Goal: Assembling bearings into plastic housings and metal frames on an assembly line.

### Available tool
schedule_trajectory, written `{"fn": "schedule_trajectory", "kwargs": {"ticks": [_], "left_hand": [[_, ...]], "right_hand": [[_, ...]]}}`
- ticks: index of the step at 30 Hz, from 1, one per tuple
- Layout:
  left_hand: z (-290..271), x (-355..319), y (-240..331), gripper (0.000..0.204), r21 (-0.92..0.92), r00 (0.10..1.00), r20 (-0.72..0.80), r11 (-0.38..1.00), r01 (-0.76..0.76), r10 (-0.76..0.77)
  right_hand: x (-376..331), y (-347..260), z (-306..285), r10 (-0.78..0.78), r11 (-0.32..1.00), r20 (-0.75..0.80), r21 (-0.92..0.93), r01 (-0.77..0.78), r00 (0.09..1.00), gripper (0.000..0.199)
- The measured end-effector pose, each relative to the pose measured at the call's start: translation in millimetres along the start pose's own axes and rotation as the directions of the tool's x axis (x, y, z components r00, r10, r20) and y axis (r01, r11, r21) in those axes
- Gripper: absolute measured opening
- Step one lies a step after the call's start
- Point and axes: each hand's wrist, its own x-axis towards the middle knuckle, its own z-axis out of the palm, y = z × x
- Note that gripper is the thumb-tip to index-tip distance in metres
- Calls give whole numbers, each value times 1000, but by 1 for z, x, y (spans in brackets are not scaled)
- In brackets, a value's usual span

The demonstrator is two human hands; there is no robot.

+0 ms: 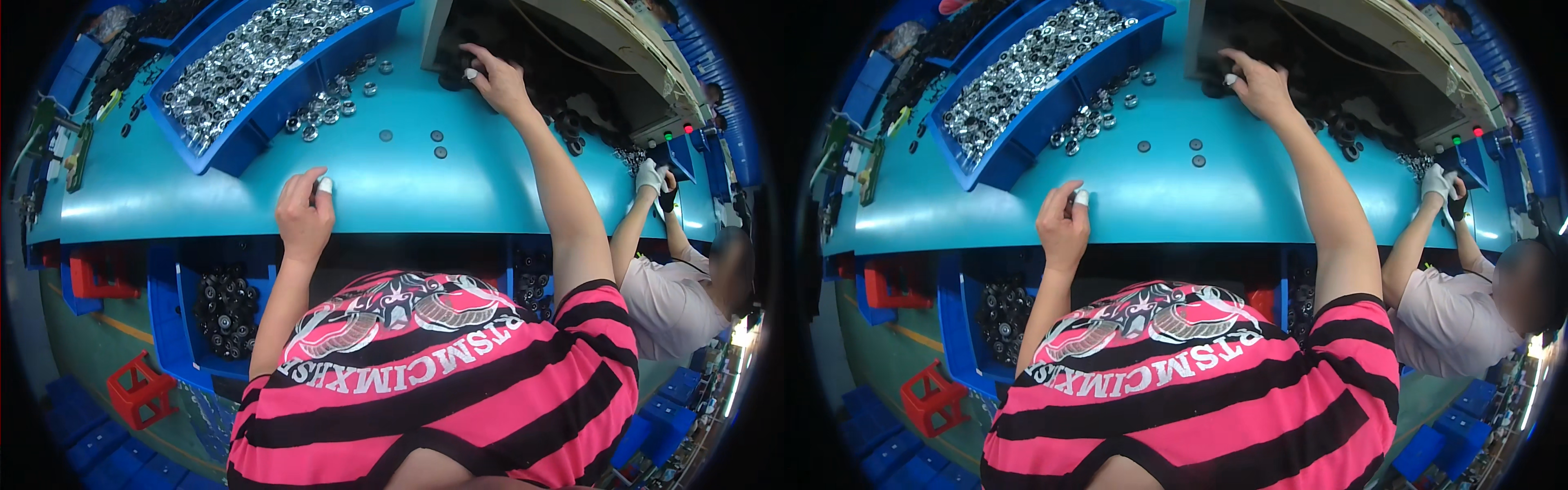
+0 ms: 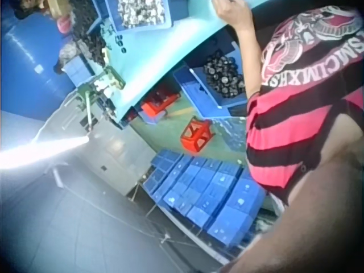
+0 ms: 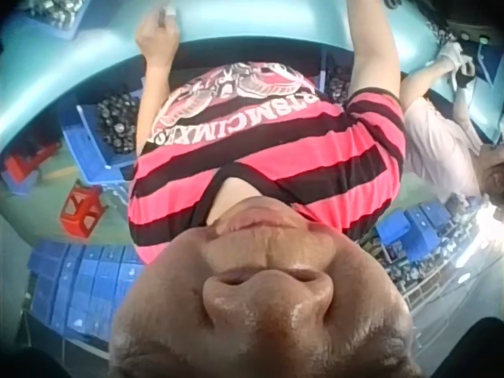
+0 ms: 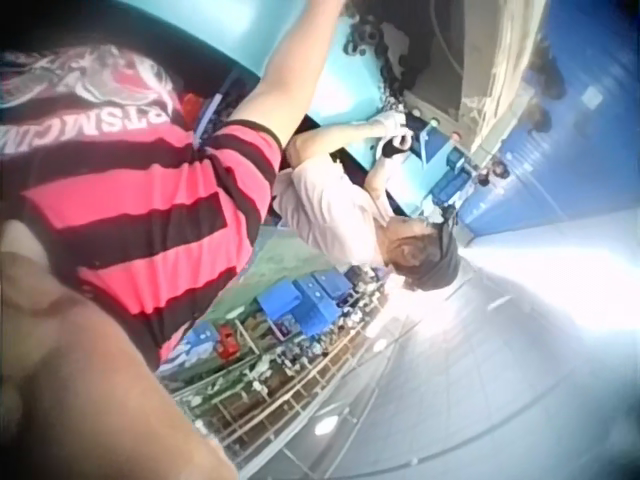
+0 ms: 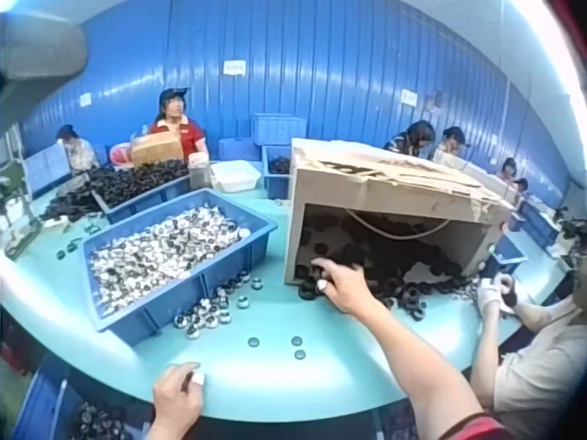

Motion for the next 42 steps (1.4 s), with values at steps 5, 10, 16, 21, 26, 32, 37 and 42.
{"fn": "schedule_trajectory", "kwargs": {"ticks": [5,10,16,21,26,32,37,42], "left_hand": [[-9,0,14,26,-152,998,1,987,56,-56],[-9,15,57,51,-242,996,45,968,-59,71],[3,19,55,47,-244,986,136,968,-56,92],[1,5,38,43,-448,975,209,878,169,-81],[-8,1,26,57,-839,842,531,81,538,-94],[-14,-9,13,66,-788,824,564,-261,559,61],[-8,-12,1,67,-802,838,540,-252,541,78],[-5,-14,-6,67,-805,840,538,-254,536,68]], "right_hand": [[-18,-53,-26,-54,906,92,424,10,994,54],[-47,-138,-29,-224,418,396,864,-279,890,62],[-71,-179,-7,-409,142,493,866,-480,768,62],[-43,-160,29,-233,708,313,704,-60,921,34],[7,-122,80,-155,940,17,310,142,988,44],[22,-121,103,-126,987,122,117,112,985,41],[12,-122,88,-86,975,200,218,41,976,40],[-18,-146,52,-38,785,289,600,-151,956,40]]}}
